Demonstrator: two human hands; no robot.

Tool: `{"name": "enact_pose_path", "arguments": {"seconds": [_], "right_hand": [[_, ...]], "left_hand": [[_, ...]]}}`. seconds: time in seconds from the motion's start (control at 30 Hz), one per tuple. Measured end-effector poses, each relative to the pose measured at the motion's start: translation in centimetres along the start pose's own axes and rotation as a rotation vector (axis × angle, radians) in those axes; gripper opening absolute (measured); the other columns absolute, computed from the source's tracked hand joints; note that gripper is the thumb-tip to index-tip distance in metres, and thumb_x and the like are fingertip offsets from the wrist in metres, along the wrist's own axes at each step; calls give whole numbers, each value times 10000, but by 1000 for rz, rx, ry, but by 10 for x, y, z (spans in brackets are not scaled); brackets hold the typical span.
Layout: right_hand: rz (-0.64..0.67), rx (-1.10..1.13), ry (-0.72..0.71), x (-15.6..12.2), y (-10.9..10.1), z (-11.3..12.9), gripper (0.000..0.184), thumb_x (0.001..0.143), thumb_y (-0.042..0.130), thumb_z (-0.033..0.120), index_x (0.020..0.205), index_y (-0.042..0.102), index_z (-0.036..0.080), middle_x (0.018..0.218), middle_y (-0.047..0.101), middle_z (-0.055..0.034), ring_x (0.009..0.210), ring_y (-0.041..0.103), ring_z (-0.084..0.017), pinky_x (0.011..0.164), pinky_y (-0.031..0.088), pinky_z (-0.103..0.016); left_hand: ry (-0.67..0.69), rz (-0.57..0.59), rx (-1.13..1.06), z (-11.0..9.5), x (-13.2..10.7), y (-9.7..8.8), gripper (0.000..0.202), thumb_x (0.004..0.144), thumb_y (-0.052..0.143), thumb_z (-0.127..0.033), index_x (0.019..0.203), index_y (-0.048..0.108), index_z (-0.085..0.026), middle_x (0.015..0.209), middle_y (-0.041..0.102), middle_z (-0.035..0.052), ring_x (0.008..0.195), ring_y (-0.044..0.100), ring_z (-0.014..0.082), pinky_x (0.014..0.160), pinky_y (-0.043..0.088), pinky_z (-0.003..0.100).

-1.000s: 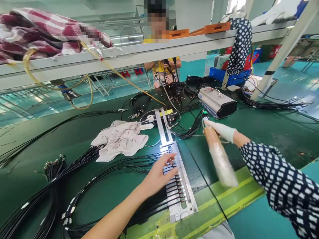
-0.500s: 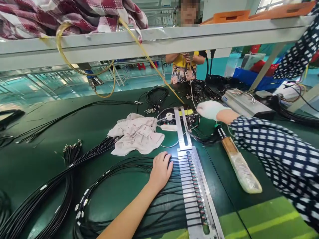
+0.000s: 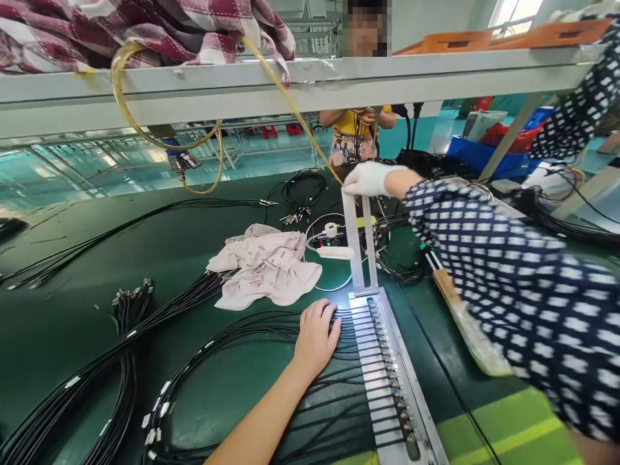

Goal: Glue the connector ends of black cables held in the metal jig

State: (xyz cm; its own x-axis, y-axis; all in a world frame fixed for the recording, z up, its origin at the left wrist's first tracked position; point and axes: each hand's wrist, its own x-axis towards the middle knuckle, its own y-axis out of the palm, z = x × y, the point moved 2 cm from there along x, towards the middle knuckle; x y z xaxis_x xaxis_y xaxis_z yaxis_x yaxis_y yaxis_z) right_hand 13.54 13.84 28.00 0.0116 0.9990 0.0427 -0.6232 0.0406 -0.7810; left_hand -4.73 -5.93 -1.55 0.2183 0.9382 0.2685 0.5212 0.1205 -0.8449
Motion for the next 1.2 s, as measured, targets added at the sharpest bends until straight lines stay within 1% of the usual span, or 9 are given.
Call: {"name": "enact_pose_path", "arguments": {"seconds": [0.13, 0.2, 0.43, 0.6, 0.67, 0.8, 0.93, 1.1, 1.2], "right_hand": [[277, -173, -398, -95, -56, 0, 775, 937, 82, 362, 784, 684, -103, 809, 671, 33, 876, 657, -11, 780, 395, -186], [325, -216, -540, -171, -50, -23, 300, 822, 670, 350, 752, 758, 72, 724, 715, 58, 886, 696, -101, 797, 452, -216], [365, -410, -924, -362, 97, -177, 126, 837, 750, 266, 876, 663, 184, 774, 679, -43, 711, 628, -204, 594, 471, -307], [233, -69, -650, -379, 107, -249, 211, 992, 554, 310, 1164, 637, 221, 1203, 679, -92, 1110, 630, -227, 945, 549, -375], [126, -41, -461, -386, 104, -266, 340, 997, 532, 313, 1327, 578, 245, 1342, 628, -103, 1231, 588, -264, 1033, 532, -454], [76, 18, -325, -410, 119, -269, 518, 1005, 497, 332, 1518, 422, 306, 1528, 497, -85, 1419, 447, -320, 1151, 434, -594], [134, 446, -74, -417, 126, -260, 526, 994, 519, 387, 1504, 433, 296, 1571, 455, -80, 1466, 414, -307, 1246, 318, -592], [419, 1254, 471, -386, 123, -254, 625, 899, 627, 587, 1426, 508, 272, 1450, 586, -138, 1262, 629, -348, 976, 604, -521], [538, 1334, 578, -375, 128, -246, 633, 848, 677, 617, 1384, 558, 301, 1386, 639, -119, 1189, 672, -364, 798, 668, -502]], "left_hand": [[16, -17, -41, -1, -2, 2, 328, 1004, 473, -346, 1278, 595, -214, 1346, 571, 128, 1310, 501, 285, 1133, 371, 538], [21, -33, -79, 1, 2, 2, 308, 978, 515, -332, 1242, 608, -202, 1307, 593, 126, 1274, 528, 275, 1121, 395, 523], [20, -59, -233, -14, 9, -47, 244, 967, 506, -314, 1148, 616, -192, 1169, 645, 79, 1135, 598, 208, 1027, 482, 403], [61, 134, -257, -86, -92, -83, 205, 1007, 478, -313, 948, 645, -210, 961, 642, 40, 941, 583, 169, 879, 487, 318], [32, 416, -234, -116, -144, -70, 302, 1035, 382, -284, 977, 668, -208, 930, 630, 63, 912, 554, 189, 830, 476, 339], [-103, 478, -212, -147, -208, -30, 541, 985, 393, -228, 1525, 400, -192, 1238, 580, 169, 1101, 498, 294, 960, 432, 523], [-296, 395, -627, -155, -219, -18, 693, 920, 484, -196, 1586, 308, -266, 1307, 538, 147, 1198, 470, 293, 1041, 368, 530], [-787, 199, -1742, -165, -208, -32, 656, 723, 653, -98, 1365, 619, -226, 1357, 582, 123, 1248, 536, 250, 966, 417, 340], [-858, 152, -1988, -171, -199, -29, 620, 665, 657, -27, 1268, 685, -171, 1291, 627, 135, 1150, 593, 207, 887, 429, 286]]}}
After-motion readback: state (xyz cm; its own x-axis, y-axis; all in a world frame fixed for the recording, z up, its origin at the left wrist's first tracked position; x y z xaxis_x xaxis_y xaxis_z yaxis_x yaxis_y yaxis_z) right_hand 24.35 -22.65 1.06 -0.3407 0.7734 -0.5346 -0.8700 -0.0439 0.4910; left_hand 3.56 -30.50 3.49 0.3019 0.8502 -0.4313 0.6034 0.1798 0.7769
